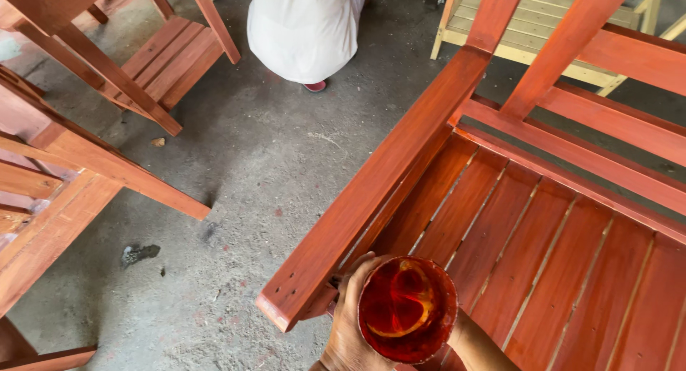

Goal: The person holds a cup of red wood stain in one hand and a brush in the other, brushing stain onto the slats, rails and armrests of wooden benches, moving around each bench to coat different surfaces.

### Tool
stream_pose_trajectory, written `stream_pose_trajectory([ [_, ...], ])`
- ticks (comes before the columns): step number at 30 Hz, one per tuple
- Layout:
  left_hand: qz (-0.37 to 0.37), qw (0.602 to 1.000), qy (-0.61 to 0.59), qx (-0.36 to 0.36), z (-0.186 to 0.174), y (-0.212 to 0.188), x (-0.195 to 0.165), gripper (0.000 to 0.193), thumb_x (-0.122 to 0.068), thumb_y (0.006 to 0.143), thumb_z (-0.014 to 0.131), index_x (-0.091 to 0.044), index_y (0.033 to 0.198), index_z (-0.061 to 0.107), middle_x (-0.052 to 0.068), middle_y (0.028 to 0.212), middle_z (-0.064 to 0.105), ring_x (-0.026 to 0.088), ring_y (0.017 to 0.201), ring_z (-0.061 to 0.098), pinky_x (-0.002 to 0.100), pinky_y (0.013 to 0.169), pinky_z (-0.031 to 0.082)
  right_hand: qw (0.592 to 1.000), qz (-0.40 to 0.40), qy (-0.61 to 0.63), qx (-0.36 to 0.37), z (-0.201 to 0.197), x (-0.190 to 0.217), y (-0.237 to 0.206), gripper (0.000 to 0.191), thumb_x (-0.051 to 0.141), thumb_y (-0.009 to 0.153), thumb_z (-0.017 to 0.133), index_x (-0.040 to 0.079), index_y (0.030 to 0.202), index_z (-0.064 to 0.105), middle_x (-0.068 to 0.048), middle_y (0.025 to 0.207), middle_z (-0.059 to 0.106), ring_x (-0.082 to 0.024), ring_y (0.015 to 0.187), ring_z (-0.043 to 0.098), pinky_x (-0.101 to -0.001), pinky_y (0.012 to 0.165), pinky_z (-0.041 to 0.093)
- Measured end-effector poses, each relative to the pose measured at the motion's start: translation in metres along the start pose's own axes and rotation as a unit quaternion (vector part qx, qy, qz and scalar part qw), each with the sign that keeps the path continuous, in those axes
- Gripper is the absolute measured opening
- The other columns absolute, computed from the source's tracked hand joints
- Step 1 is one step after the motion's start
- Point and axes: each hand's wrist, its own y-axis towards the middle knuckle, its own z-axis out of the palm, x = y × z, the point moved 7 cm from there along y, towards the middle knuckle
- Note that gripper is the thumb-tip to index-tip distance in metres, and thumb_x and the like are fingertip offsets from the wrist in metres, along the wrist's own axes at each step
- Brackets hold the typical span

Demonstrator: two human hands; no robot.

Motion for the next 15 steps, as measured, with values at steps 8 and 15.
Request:
stream_pose_trajectory([
  [8,-0.021,0.989,-0.144,-0.022,0.015,0.006,-0.012,0.123,-0.023,0.060,0.101,-0.003,0.155,0.025,0.019,0.151,0.043,0.033,0.144,0.050,0.043,0.121,0.045,0.931,-0.137,0.118,-0.318,-0.074,0.054,-0.029,0.017,0.013,0.098,0.069,0.012,0.113,0.062,-0.007,0.102,0.068,-0.020,0.086,0.069,-0.0390,0.078,0.060],
  [15,0.020,0.994,-0.102,-0.046,0.029,0.017,-0.033,0.119,-0.018,0.058,0.099,-0.003,0.156,0.033,0.020,0.151,0.044,0.035,0.141,0.053,0.042,0.120,0.050,0.965,-0.250,0.045,-0.060,-0.014,0.046,-0.041,0.024,0.016,0.098,0.067,0.010,0.121,0.061,-0.009,0.112,0.067,-0.022,0.097,0.067,-0.0402,0.085,0.058],
])
